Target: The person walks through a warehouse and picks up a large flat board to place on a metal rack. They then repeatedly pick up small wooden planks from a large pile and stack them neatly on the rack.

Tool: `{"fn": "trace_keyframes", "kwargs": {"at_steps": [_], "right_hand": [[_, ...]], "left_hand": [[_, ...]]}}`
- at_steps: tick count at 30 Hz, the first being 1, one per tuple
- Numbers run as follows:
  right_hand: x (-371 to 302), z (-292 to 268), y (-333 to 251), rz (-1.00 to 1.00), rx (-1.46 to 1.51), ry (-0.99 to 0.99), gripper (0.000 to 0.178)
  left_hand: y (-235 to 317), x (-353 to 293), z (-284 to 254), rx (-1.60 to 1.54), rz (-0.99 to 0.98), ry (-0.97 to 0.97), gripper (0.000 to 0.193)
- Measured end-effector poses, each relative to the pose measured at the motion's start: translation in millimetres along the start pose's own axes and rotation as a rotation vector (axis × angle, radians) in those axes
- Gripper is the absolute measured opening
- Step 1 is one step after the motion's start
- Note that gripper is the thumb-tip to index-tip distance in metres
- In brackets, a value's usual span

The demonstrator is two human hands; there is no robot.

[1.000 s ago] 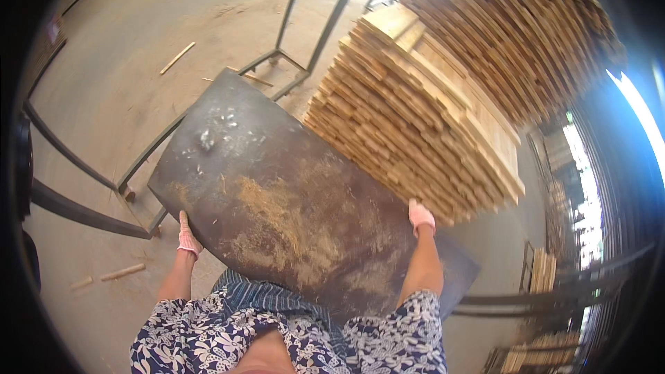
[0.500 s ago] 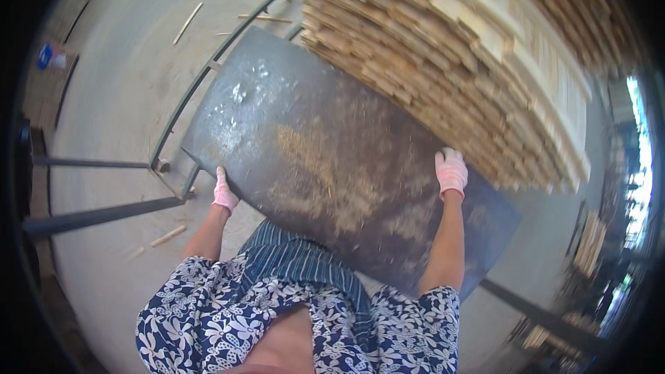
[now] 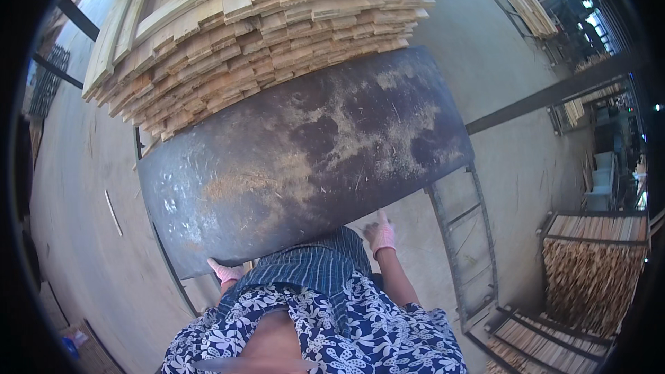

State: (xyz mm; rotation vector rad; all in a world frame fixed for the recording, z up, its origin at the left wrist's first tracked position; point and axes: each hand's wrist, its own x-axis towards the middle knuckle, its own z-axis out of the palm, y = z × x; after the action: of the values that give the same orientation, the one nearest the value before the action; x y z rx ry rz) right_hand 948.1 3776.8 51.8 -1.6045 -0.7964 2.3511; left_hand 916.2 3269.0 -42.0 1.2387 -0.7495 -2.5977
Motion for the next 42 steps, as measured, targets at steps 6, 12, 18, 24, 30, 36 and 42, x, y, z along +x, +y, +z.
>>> {"fn": "trace_keyframes", "kwargs": {"at_steps": [6, 12, 18, 24, 30, 36, 42], "right_hand": [[-9.6, 31.6, 100.5, -0.014, 0.227, -0.408, 0.077], [-24.6, 57.6, 90.0, 0.108, 0.270, -0.322, 0.073], [-11.8, 53.8, 88.9, 0.076, 0.148, -0.216, 0.075], [-30.1, 39.9, 97.2, 0.131, 0.218, -0.251, 0.071], [-4.3, 21.9, 96.9, 0.029, 0.029, -0.358, 0.084], [-21.1, 18.8, 74.9, -0.192, -0.472, -0.054, 0.090], [-47.0, -44.1, 102.5, -0.488, -0.868, 0.056, 0.067]], "left_hand": [[23.7, -41.5, -69.3, 0.727, 0.131, -0.047, 0.072], [30.5, -28.1, -26.9, 0.137, -0.127, 0.225, 0.079], [29.1, -19.0, -22.9, -0.147, -0.235, 0.194, 0.081], [35.2, -31.6, -31.4, -0.171, -0.174, 0.189, 0.083], [26.3, -23.2, -44.5, -0.041, -0.177, 0.180, 0.091], [31.6, -22.6, -66.9, 0.232, -0.212, 0.159, 0.088], [46.1, -3.9, -41.5, 0.563, -0.254, 0.124, 0.079]]}}
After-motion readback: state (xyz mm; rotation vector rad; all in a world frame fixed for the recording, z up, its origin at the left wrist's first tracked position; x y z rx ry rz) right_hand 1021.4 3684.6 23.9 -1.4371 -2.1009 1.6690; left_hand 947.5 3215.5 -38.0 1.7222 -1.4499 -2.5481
